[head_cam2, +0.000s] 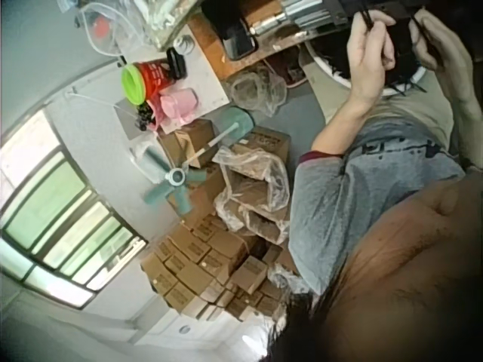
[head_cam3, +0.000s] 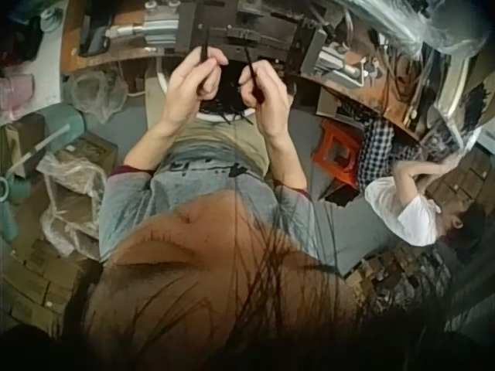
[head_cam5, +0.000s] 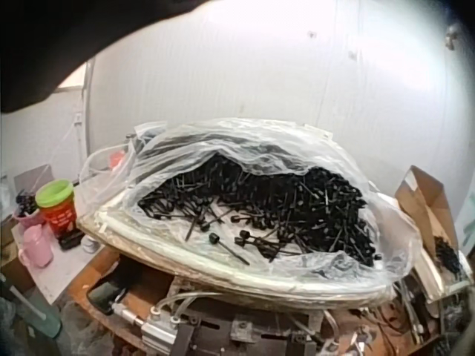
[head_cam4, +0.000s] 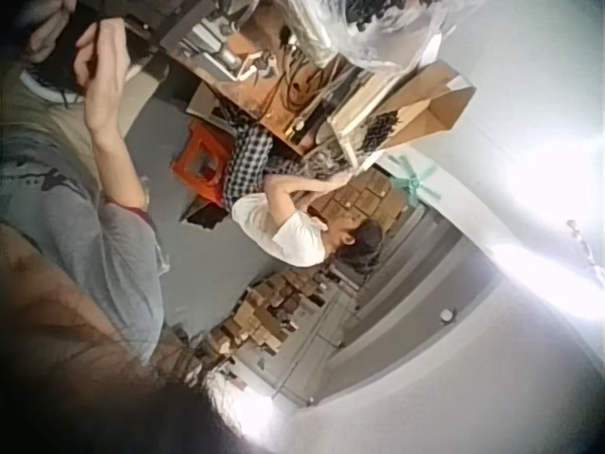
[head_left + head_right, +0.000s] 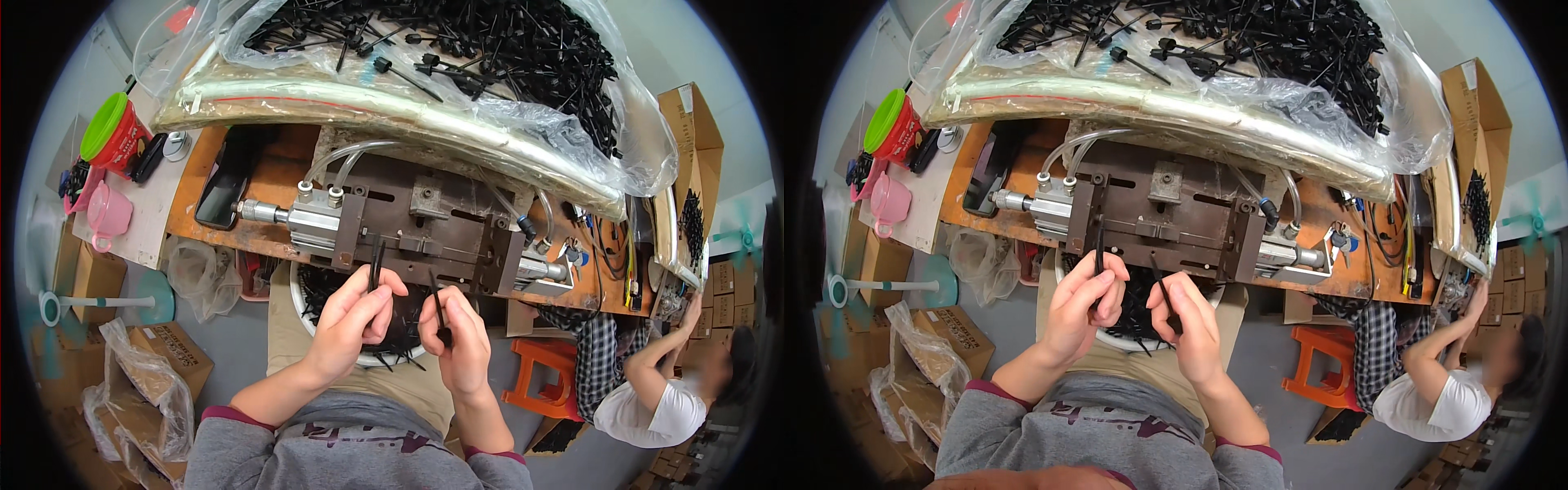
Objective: Assembling small black plastic parts using a manual machine press.
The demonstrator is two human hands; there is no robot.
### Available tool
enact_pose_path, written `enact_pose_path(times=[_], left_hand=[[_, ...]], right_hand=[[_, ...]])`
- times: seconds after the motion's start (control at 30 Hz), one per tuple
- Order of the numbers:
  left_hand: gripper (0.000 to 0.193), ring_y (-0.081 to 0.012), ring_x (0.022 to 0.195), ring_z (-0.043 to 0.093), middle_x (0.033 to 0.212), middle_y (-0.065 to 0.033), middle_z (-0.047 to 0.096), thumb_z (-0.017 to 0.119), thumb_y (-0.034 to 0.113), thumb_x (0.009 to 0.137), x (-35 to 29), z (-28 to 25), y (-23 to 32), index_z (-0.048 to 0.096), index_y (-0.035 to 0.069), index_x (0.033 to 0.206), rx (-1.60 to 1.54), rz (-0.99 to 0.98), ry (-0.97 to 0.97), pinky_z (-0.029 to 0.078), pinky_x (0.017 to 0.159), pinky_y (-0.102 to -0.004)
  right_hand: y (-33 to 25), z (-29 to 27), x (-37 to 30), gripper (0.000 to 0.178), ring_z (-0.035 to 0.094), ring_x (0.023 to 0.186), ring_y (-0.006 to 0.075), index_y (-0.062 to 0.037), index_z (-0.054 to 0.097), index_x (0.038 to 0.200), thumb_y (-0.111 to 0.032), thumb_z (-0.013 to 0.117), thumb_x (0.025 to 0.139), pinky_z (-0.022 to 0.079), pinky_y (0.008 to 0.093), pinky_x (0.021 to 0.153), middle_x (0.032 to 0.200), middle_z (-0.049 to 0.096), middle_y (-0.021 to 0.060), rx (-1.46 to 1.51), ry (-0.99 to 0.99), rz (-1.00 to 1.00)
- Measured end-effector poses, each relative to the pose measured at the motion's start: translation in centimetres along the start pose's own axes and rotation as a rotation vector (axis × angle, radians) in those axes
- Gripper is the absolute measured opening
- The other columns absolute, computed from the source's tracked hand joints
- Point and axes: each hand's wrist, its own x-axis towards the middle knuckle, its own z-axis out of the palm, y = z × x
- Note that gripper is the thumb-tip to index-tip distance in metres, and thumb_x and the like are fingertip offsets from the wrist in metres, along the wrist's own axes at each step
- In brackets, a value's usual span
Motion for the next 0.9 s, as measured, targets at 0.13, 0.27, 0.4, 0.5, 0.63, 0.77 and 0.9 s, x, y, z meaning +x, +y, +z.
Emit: enact_pose_path(times=[0.13, 0.27, 0.4, 0.5, 0.63, 0.77, 0.9], left_hand=[[0.016, -0.0002, 0.054, 0.034, 0.061, 0.0068, 0.040, 0.050, 0.019, 0.102, 0.2, -0.6, -0.3, 0.055, 0.004, 0.102, 0.015, 0.057, 0.003, 0.024, 0.047, -0.0182], [0.014, -0.0018, 0.060, 0.046, 0.069, 0.0064, 0.048, 0.060, 0.010, 0.096, 0.4, -0.2, 0.3, 0.061, 0.001, 0.107, 0.240, 0.113, -0.031, 0.036, 0.053, -0.0168], [0.012, -0.0011, 0.062, 0.048, 0.079, 0.0012, 0.064, 0.065, 0.010, 0.092, 0.3, 0.0, -0.6, 0.065, 0.000, 0.098, 0.161, 0.090, -0.012, 0.034, 0.054, -0.0175], [0.019, -0.0003, 0.054, 0.037, 0.065, 0.0068, 0.048, 0.064, 0.018, 0.094, 0.4, -0.7, 0.2, 0.063, -0.001, 0.098, 0.123, 0.013, -0.007, 0.024, 0.047, -0.0192], [0.026, -0.0004, 0.053, 0.033, 0.065, 0.0080, 0.041, 0.060, 0.024, 0.097, 0.1, -1.0, 0.3, 0.058, -0.001, 0.104, 0.121, -0.053, -0.101, 0.021, 0.046, -0.0199], [0.033, -0.0030, 0.052, 0.028, 0.062, 0.0056, 0.034, 0.046, 0.034, 0.103, -0.9, -2.4, -1.0, 0.048, 0.002, 0.109, 0.083, 0.012, -0.049, 0.023, 0.046, -0.0200], [0.018, -0.0045, 0.054, 0.035, 0.066, 0.0028, 0.040, 0.042, 0.021, 0.105, -2.1, -2.9, -2.1, 0.044, 0.006, 0.096, 0.034, -0.015, -0.045, 0.029, 0.050, -0.0211]], right_hand=[[0.0, -0.6, -0.3, 0.024, 0.035, 0.057, 0.0034, 0.0000, 0.055, 0.102, -0.017, 0.039, 0.101, 0.028, 0.0190, 0.052, 0.065, 0.048, -0.0009, -0.063, -0.018, -0.034], [-0.6, 0.7, -1.6, 0.018, 0.052, 0.065, 0.0053, 0.0041, 0.057, 0.113, -0.002, 0.052, 0.097, 0.043, 0.0193, 0.058, 0.084, 0.063, 0.0058, -0.199, -0.018, -0.047], [-0.2, 1.1, -1.7, 0.023, 0.065, 0.078, 0.0128, 0.0055, 0.053, 0.113, 0.006, 0.059, 0.091, 0.053, 0.0248, 0.063, 0.098, 0.065, 0.0134, -0.080, 0.000, -0.051], [0.5, 0.9, -2.0, 0.032, 0.069, 0.083, 0.0214, 0.0065, 0.056, 0.108, 0.011, 0.070, 0.080, 0.059, 0.0297, 0.073, 0.111, 0.061, 0.0212, -0.009, 0.008, -0.268], [0.4, -0.9, -2.6, 0.028, 0.070, 0.083, 0.0217, 0.0052, 0.066, 0.092, 0.005, 0.081, 0.069, 0.059, 0.0294, 0.069, 0.098, 0.068, 0.0189, -0.395, -0.050, -0.377], [0.1, -2.1, -1.5, 0.029, 0.069, 0.078, 0.0214, -0.0002, 0.070, 0.084, -0.004, 0.087, 0.061, 0.056, 0.0290, 0.064, 0.096, 0.070, 0.0151, -0.771, 0.061, -0.682], [0.9, -1.5, 0.4, 0.027, 0.069, 0.084, 0.0248, -0.0014, 0.067, 0.083, -0.002, 0.083, 0.061, 0.056, 0.0306, 0.068, 0.107, 0.068, 0.0153, -1.047, 0.161, -0.772]])
